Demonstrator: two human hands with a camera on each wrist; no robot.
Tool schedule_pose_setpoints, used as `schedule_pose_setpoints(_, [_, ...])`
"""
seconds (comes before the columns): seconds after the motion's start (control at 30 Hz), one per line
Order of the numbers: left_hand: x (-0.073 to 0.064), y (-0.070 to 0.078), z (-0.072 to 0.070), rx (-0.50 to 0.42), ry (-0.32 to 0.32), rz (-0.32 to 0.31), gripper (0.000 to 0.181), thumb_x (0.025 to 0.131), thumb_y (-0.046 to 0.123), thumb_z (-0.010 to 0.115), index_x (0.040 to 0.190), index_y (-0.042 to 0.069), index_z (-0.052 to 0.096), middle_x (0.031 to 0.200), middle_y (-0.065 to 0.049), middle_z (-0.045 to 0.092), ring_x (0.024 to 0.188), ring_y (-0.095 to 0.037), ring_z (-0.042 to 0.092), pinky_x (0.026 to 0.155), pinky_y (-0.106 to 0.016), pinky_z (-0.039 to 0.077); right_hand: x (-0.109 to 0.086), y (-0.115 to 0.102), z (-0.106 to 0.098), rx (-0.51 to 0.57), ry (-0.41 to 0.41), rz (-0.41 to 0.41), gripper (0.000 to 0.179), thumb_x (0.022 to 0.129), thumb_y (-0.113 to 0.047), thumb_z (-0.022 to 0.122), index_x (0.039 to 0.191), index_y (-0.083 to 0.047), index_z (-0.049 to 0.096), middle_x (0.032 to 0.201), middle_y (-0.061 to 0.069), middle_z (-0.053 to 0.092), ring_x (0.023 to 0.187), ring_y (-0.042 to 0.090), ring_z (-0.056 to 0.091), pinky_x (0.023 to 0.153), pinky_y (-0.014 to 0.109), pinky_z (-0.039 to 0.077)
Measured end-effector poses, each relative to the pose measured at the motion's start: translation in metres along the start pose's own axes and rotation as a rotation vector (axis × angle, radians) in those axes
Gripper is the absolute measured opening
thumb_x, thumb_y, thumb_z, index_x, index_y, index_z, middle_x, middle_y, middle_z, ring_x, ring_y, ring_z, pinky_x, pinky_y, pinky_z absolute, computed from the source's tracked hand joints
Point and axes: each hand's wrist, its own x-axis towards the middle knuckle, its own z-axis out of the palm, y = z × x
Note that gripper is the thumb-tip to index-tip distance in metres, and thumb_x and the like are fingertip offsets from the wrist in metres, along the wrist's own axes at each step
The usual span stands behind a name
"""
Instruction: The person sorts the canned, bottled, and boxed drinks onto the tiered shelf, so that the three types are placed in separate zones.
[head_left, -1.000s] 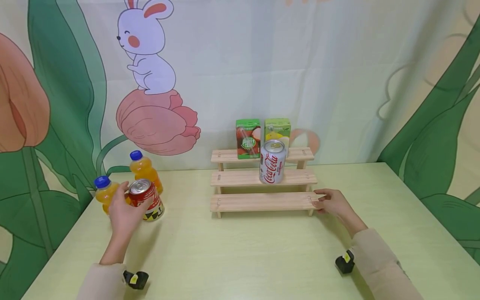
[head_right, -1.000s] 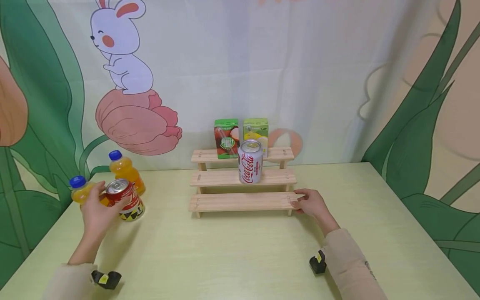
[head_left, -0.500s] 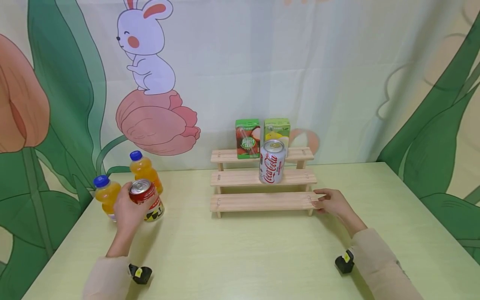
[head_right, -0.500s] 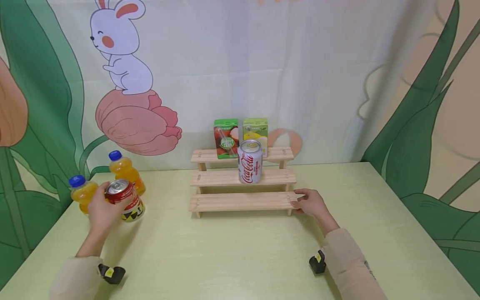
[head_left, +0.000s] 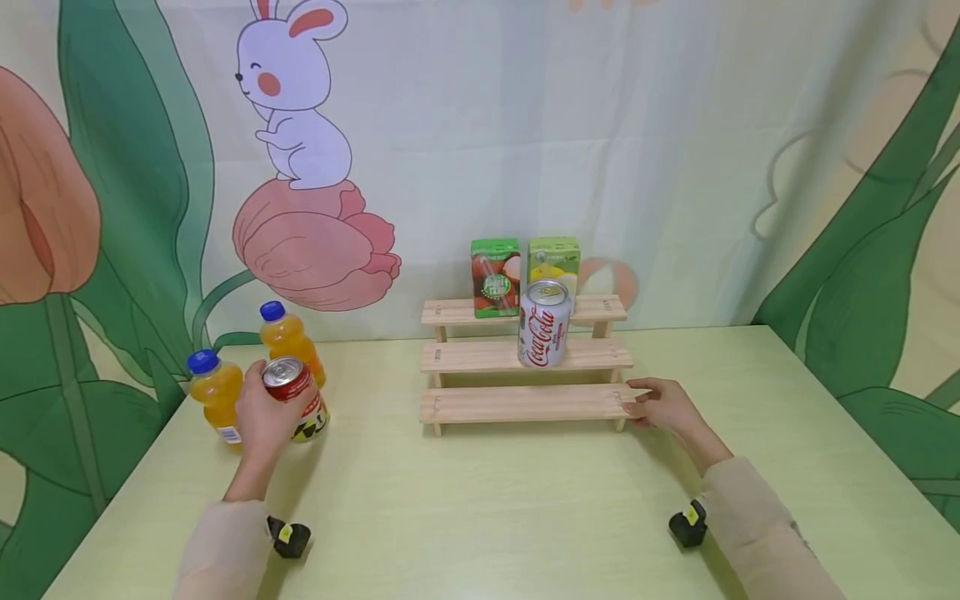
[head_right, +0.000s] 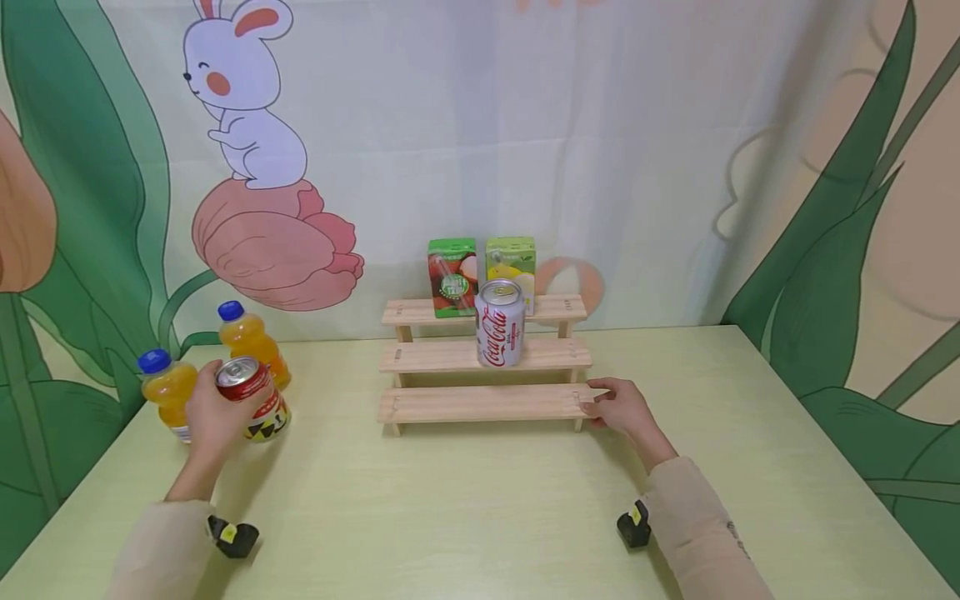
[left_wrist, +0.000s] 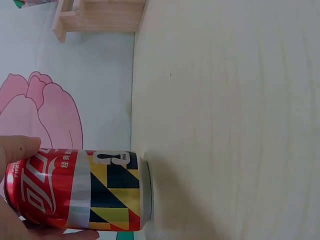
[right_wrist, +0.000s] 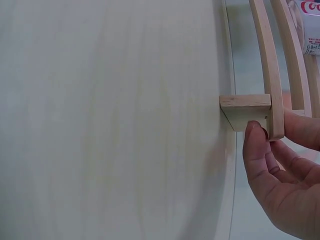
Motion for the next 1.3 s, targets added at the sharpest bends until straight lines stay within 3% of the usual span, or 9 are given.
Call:
schedule_pose_setpoints(0.4, [0.0, 0.0, 0.001, -0.007, 0.017, -0.012, 0.075, 0.082, 0.016, 0.067, 0.14, 0.0, 0.022, 0.136, -0.024, 0.035, 0.123, -0.041, 0.035, 0.097, -0.054, 0.035, 0.002, -0.001, 0.0, 0.007, 0.007, 0.024, 0.048, 0.084, 0.003, 0.058, 0.126, 0.016, 0.039, 0.095, 0.023, 0.056, 0.066, 0.012, 0.059, 0.062, 0.03, 0.054])
schedule_pose_setpoints(1.3, [-0.007, 0.018, -0.002, -0.027, 0.007, 0.1, 0.074, 0.077, 0.015, 0.072, 0.135, -0.005, 0.029, 0.131, -0.026, 0.041, 0.117, -0.042, 0.041, 0.093, -0.054, 0.039, 0.002, 0.0, 0.001, 0.003, 0.011, 0.029, 0.048, 0.084, 0.003, 0.059, 0.126, 0.016, 0.04, 0.097, 0.025, 0.056, 0.068, 0.012, 0.059, 0.062, 0.031, 0.054])
